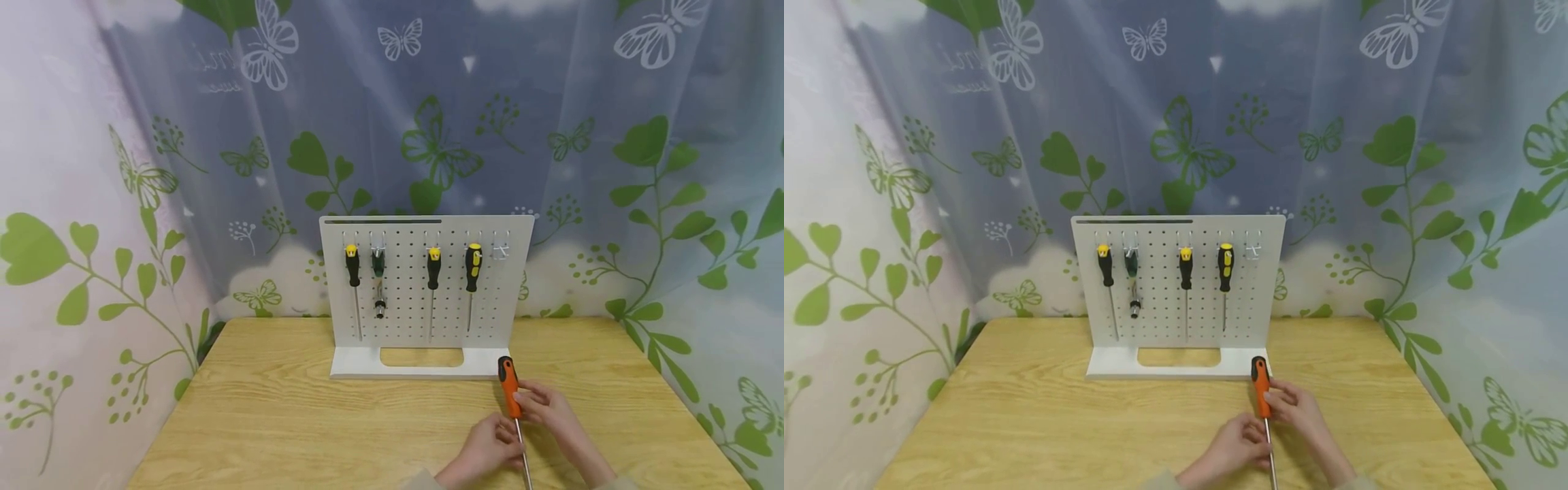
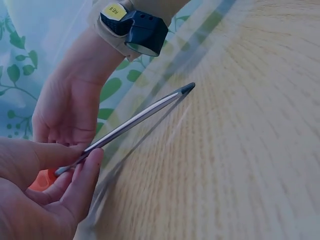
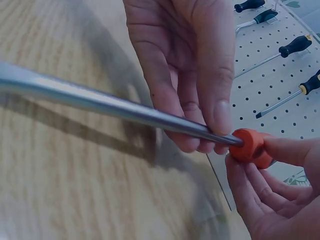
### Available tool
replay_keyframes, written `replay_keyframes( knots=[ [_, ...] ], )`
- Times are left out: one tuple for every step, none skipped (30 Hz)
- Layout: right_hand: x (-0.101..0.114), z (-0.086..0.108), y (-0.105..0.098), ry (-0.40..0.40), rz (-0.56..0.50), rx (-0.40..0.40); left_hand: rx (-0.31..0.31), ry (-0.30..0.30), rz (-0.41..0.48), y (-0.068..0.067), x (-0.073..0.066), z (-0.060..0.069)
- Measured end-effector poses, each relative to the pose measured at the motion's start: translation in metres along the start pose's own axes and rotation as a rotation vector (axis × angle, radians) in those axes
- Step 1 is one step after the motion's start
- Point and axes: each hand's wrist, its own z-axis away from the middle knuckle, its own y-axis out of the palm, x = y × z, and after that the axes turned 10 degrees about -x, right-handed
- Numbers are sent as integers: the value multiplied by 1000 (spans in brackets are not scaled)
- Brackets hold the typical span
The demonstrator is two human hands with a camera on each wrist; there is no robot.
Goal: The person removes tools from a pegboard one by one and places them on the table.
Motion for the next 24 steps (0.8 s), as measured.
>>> replay_keyframes(
  knots=[
    [-2,1,-1,-4,5,12,3,0,-12,0,1,1],
    [-3,1,-1,-11,13,26,6,9,-31,0,1,1],
    [-4,1,-2,-20,17,39,7,19,-53,0,2,2],
    [-6,2,-2,-28,19,57,8,30,-81,-1,3,2],
    [-7,2,-2,-36,18,75,6,44,-107,-1,3,3],
    [-7,2,-3,-45,18,91,4,64,-142,-2,4,3],
    [-8,3,-3,-46,15,100,3,79,-170,-2,4,3],
    [-9,3,-2,-47,19,106,1,96,-197,-2,5,4],
    [-10,3,-2,-47,21,109,-3,111,-219,-2,5,4],
    [-11,4,-2,-47,25,114,-6,120,-231,-2,5,5],
    [-11,4,-2,-50,30,115,-10,126,-236,-2,5,6],
    [-12,5,-3,-55,36,117,-14,131,-245,-1,5,7],
    [-12,5,-3,-60,43,118,-16,131,-249,-1,5,7],
    [-12,5,-3,-66,52,120,-22,136,-262,0,5,8],
    [-12,5,-4,-72,57,123,-25,134,-263,0,5,8],
    [-13,5,-4,-80,67,127,-28,130,-264,0,4,9],
    [-13,5,-4,-85,73,131,-30,129,-271,1,4,9],
    [-13,5,-5,-88,77,136,-33,131,-289,1,4,9],
    [-14,5,-5,-86,77,142,-34,129,-302,1,4,10],
    [-14,5,-5,-84,79,147,-35,126,-311,1,3,10],
    [-15,5,-5,-87,83,156,-36,121,-317,0,3,10],
    [-15,5,-5,-89,88,161,-38,123,-333,0,3,10],
    [-16,4,-5,-89,88,164,-40,121,-337,0,3,10],
    [-16,4,-5,-94,96,165,-42,125,-355,0,3,10]
  ],
)
